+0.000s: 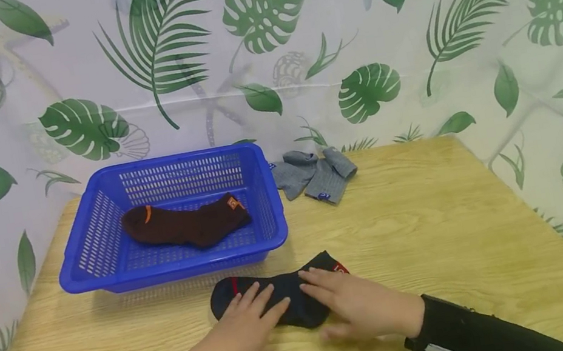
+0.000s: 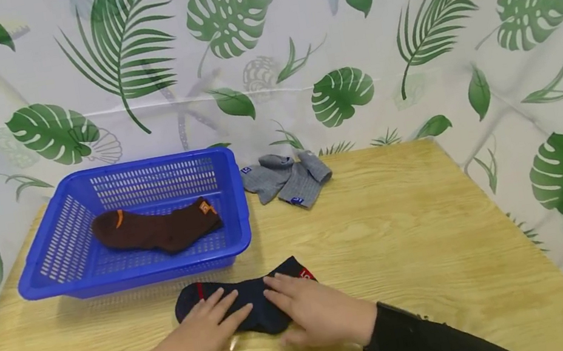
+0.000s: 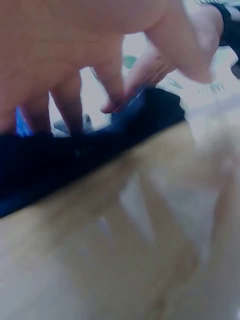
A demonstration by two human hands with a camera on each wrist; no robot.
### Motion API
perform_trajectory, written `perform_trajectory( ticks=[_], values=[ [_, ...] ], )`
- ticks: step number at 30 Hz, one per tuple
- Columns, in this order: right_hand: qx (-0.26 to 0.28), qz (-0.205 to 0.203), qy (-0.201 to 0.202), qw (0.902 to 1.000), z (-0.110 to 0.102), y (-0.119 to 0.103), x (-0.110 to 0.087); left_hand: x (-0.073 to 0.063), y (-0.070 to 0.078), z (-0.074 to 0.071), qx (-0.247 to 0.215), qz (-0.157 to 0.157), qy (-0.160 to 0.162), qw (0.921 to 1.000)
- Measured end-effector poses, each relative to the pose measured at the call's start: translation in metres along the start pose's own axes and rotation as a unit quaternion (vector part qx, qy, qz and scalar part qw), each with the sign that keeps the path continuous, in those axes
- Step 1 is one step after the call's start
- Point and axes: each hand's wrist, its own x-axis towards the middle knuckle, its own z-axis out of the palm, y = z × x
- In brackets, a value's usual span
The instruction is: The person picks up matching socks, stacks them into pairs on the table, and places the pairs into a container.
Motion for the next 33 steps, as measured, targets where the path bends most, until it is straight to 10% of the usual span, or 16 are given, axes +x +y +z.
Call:
perform_trajectory(
  ticks=[6,20,23,27,30,33],
  values=[
    [0.097,-0.026,-0.143,0.9845,0.011,0.002,-0.007,0.003,0.002,0.003,0.007,-0.006,-0.099,0.9951],
    [0.103,-0.038,-0.172,0.9790,0.018,0.009,-0.010,0.000,-0.015,-0.001,-0.035,0.004,-0.146,0.9886],
    [0.101,-0.035,-0.138,0.9846,0.010,0.008,-0.008,0.001,-0.019,-0.005,-0.061,0.011,-0.091,0.9939],
    [0.079,0.014,0.007,0.9967,-0.008,0.014,-0.003,0.001,-0.028,-0.013,-0.063,0.014,0.070,0.9954],
    [0.070,0.105,0.101,0.9868,-0.017,0.024,0.001,-0.003,-0.038,-0.016,-0.053,-0.020,0.162,0.9851],
    [0.080,0.184,0.116,0.9727,-0.019,0.037,0.004,-0.005,-0.048,-0.016,-0.057,-0.078,0.186,0.9778]
  ],
)
